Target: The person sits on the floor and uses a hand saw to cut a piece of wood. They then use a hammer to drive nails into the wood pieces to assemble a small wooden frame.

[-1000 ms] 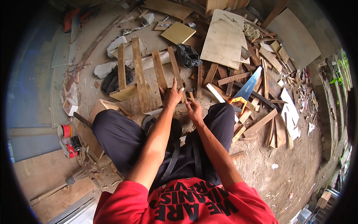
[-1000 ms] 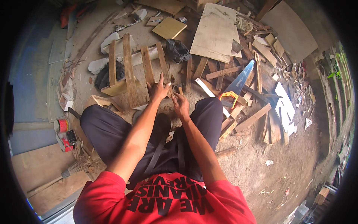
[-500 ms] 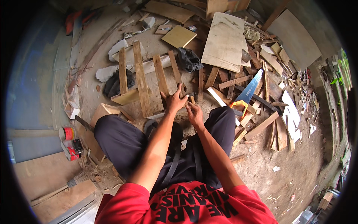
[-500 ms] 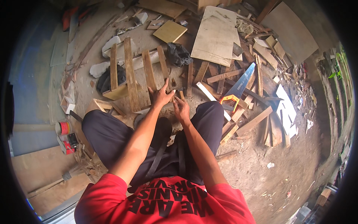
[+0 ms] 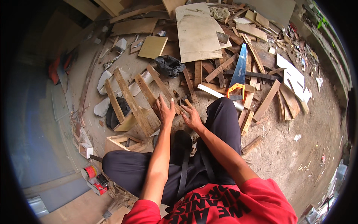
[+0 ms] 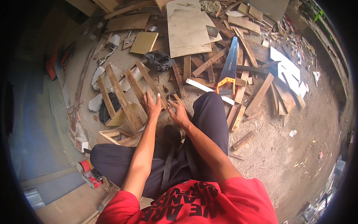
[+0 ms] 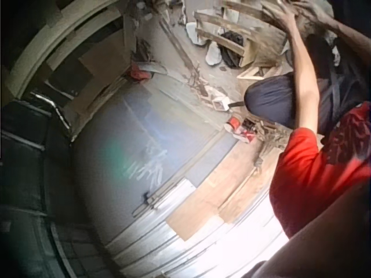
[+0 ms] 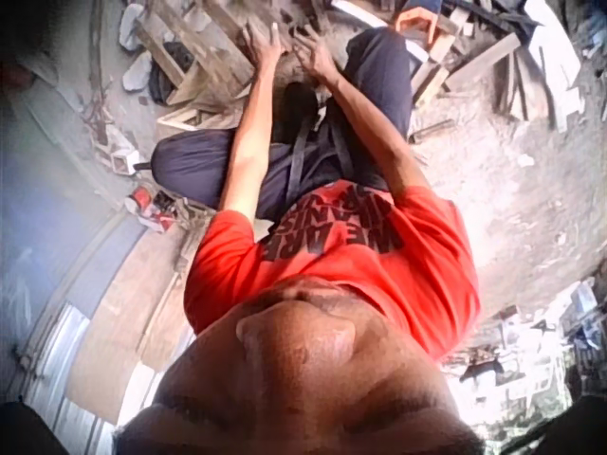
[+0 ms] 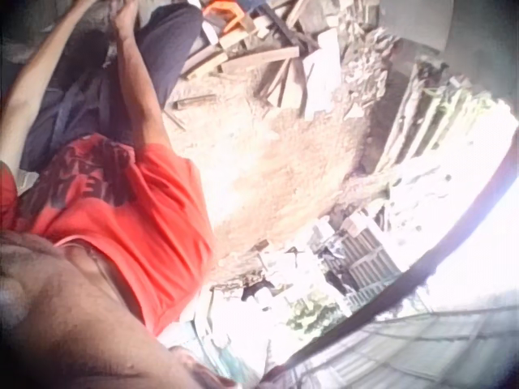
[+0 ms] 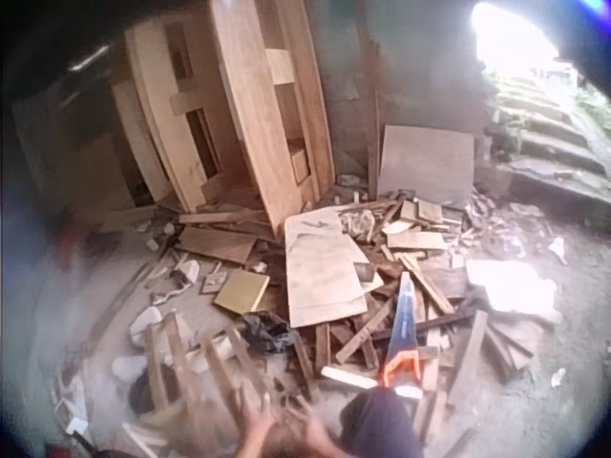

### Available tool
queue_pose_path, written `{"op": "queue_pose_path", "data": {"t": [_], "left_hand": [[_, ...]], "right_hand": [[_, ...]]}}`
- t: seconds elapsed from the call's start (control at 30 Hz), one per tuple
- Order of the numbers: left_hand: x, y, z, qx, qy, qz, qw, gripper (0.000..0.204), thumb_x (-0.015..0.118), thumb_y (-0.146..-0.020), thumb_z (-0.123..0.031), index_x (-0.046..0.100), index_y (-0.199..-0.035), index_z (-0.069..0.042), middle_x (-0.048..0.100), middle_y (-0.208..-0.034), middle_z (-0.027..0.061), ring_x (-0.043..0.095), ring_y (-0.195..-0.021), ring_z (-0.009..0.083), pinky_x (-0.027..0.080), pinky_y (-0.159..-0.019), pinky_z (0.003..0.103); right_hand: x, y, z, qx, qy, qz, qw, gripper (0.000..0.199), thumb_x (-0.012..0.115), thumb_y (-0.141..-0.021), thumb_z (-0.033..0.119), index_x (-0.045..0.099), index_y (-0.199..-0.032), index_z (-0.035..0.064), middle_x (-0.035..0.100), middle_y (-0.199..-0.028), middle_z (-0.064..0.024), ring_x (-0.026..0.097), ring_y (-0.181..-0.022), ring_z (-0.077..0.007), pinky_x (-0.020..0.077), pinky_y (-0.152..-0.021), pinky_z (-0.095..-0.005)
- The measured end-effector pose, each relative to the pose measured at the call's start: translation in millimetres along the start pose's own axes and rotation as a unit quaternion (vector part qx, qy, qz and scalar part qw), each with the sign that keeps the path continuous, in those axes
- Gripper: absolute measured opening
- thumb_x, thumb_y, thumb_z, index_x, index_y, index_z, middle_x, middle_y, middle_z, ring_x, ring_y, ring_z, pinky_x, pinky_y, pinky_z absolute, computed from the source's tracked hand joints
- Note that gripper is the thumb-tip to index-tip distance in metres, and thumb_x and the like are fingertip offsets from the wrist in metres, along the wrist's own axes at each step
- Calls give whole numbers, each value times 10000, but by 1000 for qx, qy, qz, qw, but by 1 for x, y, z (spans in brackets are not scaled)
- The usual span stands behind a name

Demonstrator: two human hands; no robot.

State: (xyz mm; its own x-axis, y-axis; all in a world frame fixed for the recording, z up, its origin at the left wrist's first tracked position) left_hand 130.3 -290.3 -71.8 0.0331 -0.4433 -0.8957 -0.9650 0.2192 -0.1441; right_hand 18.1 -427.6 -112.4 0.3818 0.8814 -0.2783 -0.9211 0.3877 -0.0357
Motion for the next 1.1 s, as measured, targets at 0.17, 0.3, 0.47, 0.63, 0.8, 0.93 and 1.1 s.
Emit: {"op": "queue_pose_path", "data": {"t": [0.17, 0.3, 0.47, 0.63, 0.8, 0.93, 1.1], "left_hand": [[-17, -54, 27, 10, -22, -50, 998, 609, 477, -1002, -428, 386, -1444, -19, 421, -1417, 222, 387, -1342, 391, 209, -1152, 593], [-15, -120, 47, -20, -25, -11, 999, 621, 471, -1002, -446, 383, -1449, -23, 391, -1466, 214, 367, -1372, 371, 212, -1154, 588], [-7, -198, 71, -24, -15, 7, 1000, 663, 473, -989, -474, 362, -1478, -40, 424, -1483, 192, 367, -1398, 368, 202, -1157, 586], [18, -238, 58, -19, -40, 18, 999, 576, 471, -982, -473, 470, -1410, -88, 569, -1355, 159, 500, -1298, 334, 75, -1165, 650], [22, -226, 61, -7, -50, -50, 998, 483, 483, -978, -431, 552, -1307, -85, 644, -1236, 145, 580, -1199, 332, 60, -1160, 673], [17, -232, 55, -10, -59, -48, 997, 464, 487, -974, -409, 554, -1293, -78, 653, -1208, 163, 599, -1166, 346, 72, -1164, 667], [16, -233, 63, -13, -55, -70, 996, 434, 489, -972, -388, 555, -1256, -66, 663, -1150, 157, 621, -1113, 344, 85, -1152, 688]], "right_hand": [[18, 1, 17, 30, 27, -29, 999, 586, 636, -928, 344, 503, -1353, -37, 597, -1210, -242, 573, -1135, -408, 444, -975, -462], [36, 6, 11, 9, 152, -62, 986, 467, 576, -967, 329, 479, -1284, 0, 582, -1144, -199, 556, -1096, -361, 434, -907, -456], [43, 2, 21, 10, 219, -21, 975, 435, 575, -963, 290, 489, -1254, -21, 580, -1108, -186, 555, -1063, -349, 433, -876, -441], [45, 2, 17, 8, 241, -15, 970, 441, 601, -952, 231, 471, -1273, -41, 572, -1112, -232, 562, -1045, -385, 442, -879, -450], [50, 9, 5, 28, 229, 17, 973, 462, 618, -939, 182, 444, -1282, -73, 556, -1075, -256, 554, -1006, -415, 446, -874, -458], [49, 3, 9, 16, 234, 8, 972, 481, 604, -953, 194, 427, -1311, -74, 550, -1065, -267, 557, -970, -429, 461, -853, -462], [50, 1, 14, 18, 220, 5, 975, 475, 616, -942, 182, 436, -1315, -52, 557, -1083, -262, 557, -963, -430, 456, -847, -467]]}}
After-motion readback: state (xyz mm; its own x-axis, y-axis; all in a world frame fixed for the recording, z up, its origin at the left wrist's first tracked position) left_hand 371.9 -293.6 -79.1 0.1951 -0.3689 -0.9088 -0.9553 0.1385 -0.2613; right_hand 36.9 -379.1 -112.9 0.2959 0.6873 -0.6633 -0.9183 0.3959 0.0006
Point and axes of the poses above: each hand's wrist, its own y-axis away from the middle knuckle, its own x-axis out of the palm, z = x × y, the point moved 10 cm from there along -y, towards the middle knuckle
